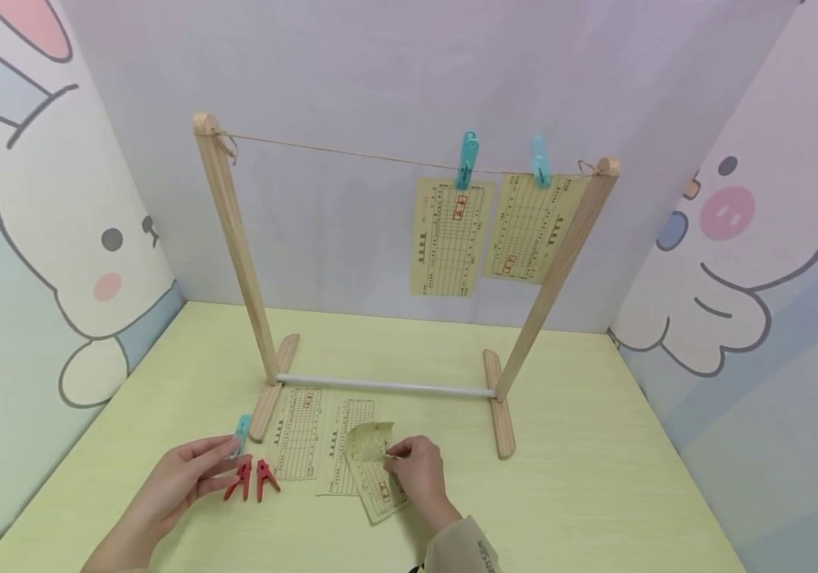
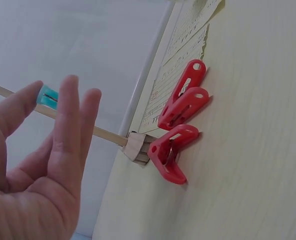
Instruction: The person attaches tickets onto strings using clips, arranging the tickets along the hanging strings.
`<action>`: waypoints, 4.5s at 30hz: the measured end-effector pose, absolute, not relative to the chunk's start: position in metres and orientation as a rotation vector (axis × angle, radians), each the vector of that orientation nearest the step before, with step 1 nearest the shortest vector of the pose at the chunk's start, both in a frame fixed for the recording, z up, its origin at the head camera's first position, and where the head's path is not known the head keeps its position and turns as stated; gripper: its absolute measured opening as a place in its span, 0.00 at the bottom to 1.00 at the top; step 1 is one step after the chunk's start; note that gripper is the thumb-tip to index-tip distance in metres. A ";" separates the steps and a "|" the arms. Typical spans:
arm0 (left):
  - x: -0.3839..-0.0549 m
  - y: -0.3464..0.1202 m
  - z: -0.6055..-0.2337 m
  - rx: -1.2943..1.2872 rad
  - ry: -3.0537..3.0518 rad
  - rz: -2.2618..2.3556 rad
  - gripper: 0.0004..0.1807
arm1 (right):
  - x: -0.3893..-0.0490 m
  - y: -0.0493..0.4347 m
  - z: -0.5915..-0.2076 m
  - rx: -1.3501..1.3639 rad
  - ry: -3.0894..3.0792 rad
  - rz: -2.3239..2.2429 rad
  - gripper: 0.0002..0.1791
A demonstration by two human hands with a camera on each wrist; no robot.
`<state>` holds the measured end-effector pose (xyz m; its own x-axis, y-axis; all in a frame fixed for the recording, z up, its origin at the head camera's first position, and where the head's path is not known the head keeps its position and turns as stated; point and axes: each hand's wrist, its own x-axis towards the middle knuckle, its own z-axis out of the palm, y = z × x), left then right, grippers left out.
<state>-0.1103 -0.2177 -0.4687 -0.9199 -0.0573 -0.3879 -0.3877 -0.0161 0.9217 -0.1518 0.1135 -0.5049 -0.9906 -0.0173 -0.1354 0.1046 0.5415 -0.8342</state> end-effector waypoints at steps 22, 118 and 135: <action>-0.121 -0.212 -0.431 -0.256 2.151 1.992 0.31 | -0.160 0.130 -0.507 0.081 2.430 -1.673 0.11; -0.207 -0.124 -0.186 0.674 2.521 2.122 0.20 | -0.200 0.133 -0.300 -0.351 2.322 -2.100 0.14; -0.222 -0.104 -0.144 0.751 2.635 2.112 0.19 | -0.218 0.130 -0.258 -0.344 2.266 -2.214 0.07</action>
<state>-0.2219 -0.1035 -0.1443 -0.8579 0.1318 0.4966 0.5134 0.1816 0.8387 -0.2179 0.1299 -0.2580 -0.9757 -0.1220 0.1818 -0.1845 0.0115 -0.9828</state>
